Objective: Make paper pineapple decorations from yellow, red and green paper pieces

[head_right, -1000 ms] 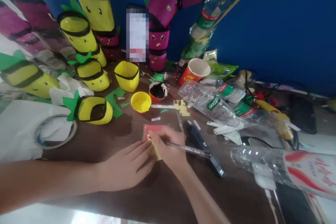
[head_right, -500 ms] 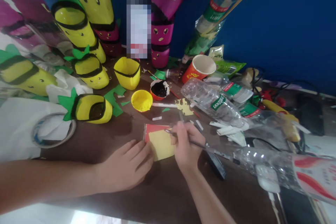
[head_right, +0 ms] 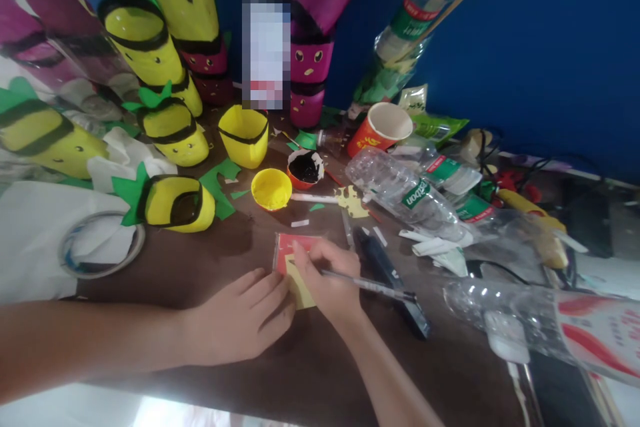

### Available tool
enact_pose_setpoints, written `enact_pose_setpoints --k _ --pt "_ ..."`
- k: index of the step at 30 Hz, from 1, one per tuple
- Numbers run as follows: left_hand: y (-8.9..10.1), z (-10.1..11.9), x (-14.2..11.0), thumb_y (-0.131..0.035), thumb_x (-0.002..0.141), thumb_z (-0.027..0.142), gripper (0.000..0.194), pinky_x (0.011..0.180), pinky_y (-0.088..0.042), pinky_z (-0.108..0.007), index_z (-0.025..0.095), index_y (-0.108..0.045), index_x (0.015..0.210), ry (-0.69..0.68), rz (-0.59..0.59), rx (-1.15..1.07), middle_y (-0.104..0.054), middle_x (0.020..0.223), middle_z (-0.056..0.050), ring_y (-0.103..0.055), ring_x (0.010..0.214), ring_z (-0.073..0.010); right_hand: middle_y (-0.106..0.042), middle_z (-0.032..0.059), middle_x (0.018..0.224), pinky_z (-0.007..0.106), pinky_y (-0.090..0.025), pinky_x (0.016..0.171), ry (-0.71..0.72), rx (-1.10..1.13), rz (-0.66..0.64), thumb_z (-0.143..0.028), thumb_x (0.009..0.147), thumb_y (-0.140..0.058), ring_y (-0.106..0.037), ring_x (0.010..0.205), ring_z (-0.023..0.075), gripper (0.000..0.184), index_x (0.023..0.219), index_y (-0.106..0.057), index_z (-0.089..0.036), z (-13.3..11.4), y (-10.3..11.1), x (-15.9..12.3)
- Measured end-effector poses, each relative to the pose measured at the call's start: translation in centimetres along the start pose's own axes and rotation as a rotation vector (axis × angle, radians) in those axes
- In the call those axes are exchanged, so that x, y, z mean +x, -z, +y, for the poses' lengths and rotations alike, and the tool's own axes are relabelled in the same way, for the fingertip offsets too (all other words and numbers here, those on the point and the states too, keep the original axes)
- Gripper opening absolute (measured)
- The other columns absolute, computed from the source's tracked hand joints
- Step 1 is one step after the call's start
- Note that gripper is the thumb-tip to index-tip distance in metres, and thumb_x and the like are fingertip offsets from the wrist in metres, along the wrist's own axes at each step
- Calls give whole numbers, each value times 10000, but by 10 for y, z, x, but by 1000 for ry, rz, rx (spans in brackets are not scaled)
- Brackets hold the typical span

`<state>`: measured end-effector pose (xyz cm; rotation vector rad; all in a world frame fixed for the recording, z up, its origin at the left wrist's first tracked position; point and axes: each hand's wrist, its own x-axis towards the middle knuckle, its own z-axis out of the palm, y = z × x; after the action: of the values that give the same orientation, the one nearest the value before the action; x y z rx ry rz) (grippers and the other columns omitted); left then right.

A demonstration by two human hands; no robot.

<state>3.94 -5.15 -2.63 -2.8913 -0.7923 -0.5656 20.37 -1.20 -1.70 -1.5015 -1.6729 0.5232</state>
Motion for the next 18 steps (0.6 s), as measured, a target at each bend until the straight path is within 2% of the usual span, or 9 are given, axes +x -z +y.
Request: enact_pose_setpoints --k 7,11,18 --pt "-6 2 -2 -422 853 257 259 834 -389 -379 118 -539 1037 84 -32 17 -563 1115 -140 -539 974 -234 -387 -66 415 176 -338 410 2 -45 -44 -204 730 -575 -361 401 56 356 442 -367 -173 10 -4 -1" --pt "-6 2 -2 -422 849 269 276 824 -386 -377 117 -530 1053 77 -65 12 -554 1134 -151 -535 971 -237 -368 -70 401 174 -329 403 18 -82 -57 -201 724 -564 -348 389 55 351 429 -376 -172 7 -3 0" --pt "-4 1 -1 -422 846 263 274 815 -385 -367 113 -535 1046 79 -47 8 -558 1125 -144 -531 967 -238 -399 -63 398 178 -333 400 24 -93 -81 -195 727 -565 -374 384 60 341 425 -409 -171 4 -3 0"
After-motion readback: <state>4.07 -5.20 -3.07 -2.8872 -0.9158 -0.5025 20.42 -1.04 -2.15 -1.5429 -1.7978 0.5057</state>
